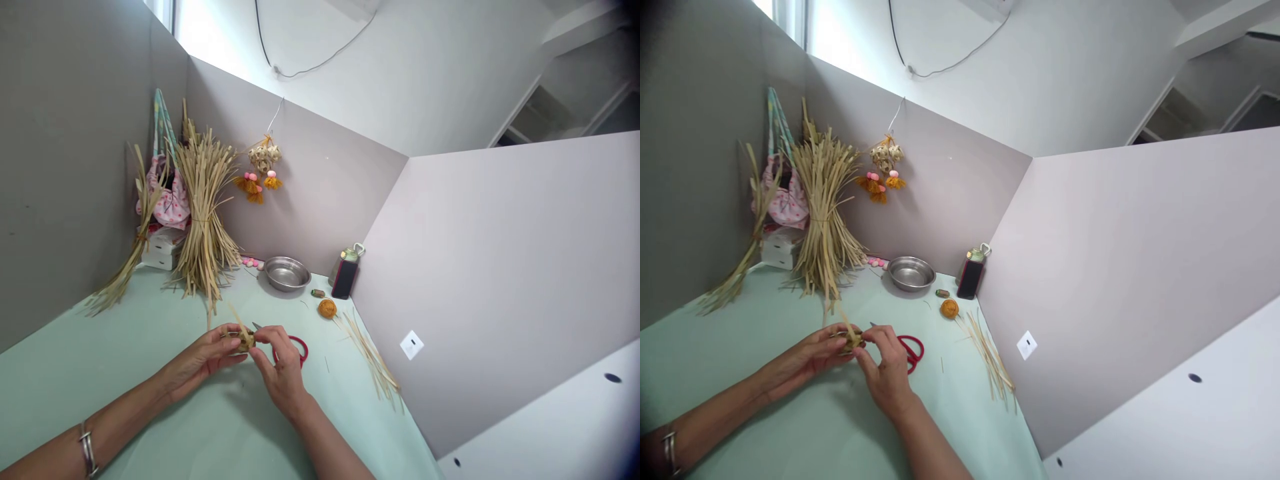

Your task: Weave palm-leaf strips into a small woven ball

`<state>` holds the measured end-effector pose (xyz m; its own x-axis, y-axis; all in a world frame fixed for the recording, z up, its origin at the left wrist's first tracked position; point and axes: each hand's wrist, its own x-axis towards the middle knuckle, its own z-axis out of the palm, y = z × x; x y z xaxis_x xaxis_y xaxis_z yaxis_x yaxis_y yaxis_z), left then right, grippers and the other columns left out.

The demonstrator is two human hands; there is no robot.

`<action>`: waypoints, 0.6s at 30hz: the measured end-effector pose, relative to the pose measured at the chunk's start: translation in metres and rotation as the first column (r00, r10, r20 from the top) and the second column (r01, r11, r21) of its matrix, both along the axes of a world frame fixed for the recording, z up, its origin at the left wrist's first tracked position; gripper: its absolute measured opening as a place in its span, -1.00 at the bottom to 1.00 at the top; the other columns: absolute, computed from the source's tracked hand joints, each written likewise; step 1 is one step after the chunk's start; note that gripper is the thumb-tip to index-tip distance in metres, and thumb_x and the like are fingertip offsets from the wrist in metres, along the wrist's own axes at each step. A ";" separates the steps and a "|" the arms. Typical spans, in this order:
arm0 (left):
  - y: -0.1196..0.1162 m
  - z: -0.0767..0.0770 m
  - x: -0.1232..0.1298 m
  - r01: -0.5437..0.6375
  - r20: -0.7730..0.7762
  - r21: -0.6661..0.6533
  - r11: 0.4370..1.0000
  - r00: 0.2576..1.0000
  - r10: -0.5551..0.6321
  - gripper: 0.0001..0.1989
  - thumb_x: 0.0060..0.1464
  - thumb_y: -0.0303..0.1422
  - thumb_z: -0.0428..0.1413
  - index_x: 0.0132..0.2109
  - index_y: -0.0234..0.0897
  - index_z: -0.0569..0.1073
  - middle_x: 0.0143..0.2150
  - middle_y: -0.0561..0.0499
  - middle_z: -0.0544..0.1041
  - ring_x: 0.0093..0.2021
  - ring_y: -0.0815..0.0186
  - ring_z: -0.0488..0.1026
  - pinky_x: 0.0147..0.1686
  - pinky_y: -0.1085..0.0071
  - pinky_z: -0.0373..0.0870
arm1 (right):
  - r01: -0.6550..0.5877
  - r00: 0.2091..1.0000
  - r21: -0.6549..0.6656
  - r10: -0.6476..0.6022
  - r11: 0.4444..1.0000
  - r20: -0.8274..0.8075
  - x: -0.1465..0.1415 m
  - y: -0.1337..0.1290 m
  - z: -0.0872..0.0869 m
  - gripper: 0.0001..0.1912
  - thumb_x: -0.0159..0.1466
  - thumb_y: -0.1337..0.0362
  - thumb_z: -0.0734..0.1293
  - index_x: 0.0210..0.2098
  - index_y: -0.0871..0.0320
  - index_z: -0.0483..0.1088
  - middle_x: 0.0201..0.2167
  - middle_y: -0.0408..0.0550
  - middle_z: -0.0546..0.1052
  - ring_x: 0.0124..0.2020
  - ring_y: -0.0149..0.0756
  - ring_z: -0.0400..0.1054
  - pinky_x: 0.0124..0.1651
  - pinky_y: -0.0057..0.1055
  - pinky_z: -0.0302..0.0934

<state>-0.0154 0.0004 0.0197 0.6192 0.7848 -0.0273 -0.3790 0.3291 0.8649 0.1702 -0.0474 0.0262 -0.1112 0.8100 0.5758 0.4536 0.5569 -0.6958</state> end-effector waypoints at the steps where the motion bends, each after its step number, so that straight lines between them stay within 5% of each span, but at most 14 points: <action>1: 0.001 -0.001 0.000 0.000 0.000 0.001 1.000 1.000 0.000 -0.75 0.15 -0.33 0.21 -0.02 -0.24 0.52 -0.01 -0.10 0.58 0.09 0.15 0.47 0.15 0.21 0.34 | -0.002 1.000 -0.002 0.002 1.000 -0.002 0.000 0.000 0.001 -0.86 0.34 0.27 0.30 -0.14 0.07 0.48 -0.20 0.01 0.50 -0.13 -0.21 0.39 -0.04 -0.29 0.26; 6: 0.004 -0.005 -0.001 0.053 0.007 0.046 0.998 0.999 -0.054 -0.62 0.10 -0.36 0.24 0.09 -0.17 0.49 0.05 -0.08 0.55 0.12 0.16 0.43 0.21 0.19 0.25 | 0.040 0.998 -0.002 -0.040 0.999 -0.038 -0.002 0.001 -0.003 -0.78 0.38 0.30 0.22 -0.25 0.10 0.51 -0.31 -0.01 0.52 -0.23 -0.25 0.39 -0.13 -0.34 0.28; 14: 0.006 -0.010 0.001 0.044 -0.039 0.108 0.993 0.998 -0.040 -0.68 -0.01 -0.31 0.30 -0.06 -0.16 0.55 -0.07 -0.07 0.58 -0.01 0.12 0.48 0.08 0.18 0.36 | 0.054 0.979 -0.040 -0.061 0.998 -0.193 -0.006 0.001 -0.002 -0.81 0.33 0.32 0.26 -0.37 0.17 0.47 -0.39 -0.06 0.48 -0.40 -0.34 0.42 -0.31 -0.43 0.30; 18: 0.007 -0.005 -0.001 0.002 0.026 0.061 0.998 1.000 -0.004 -0.74 0.08 -0.34 0.25 -0.05 -0.21 0.56 -0.06 -0.09 0.58 -0.04 0.17 0.50 0.00 0.28 0.45 | 0.052 0.994 -0.079 -0.059 0.996 -0.097 0.003 0.001 0.008 -0.75 0.39 0.26 0.19 -0.32 0.15 0.47 -0.38 -0.08 0.51 -0.35 -0.34 0.43 -0.24 -0.42 0.29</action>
<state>-0.0168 0.0077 0.0148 0.6215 0.7826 0.0370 -0.4010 0.2772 0.8731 0.1735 -0.0462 0.0341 -0.0105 0.8552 0.5182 0.4091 0.4765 -0.7782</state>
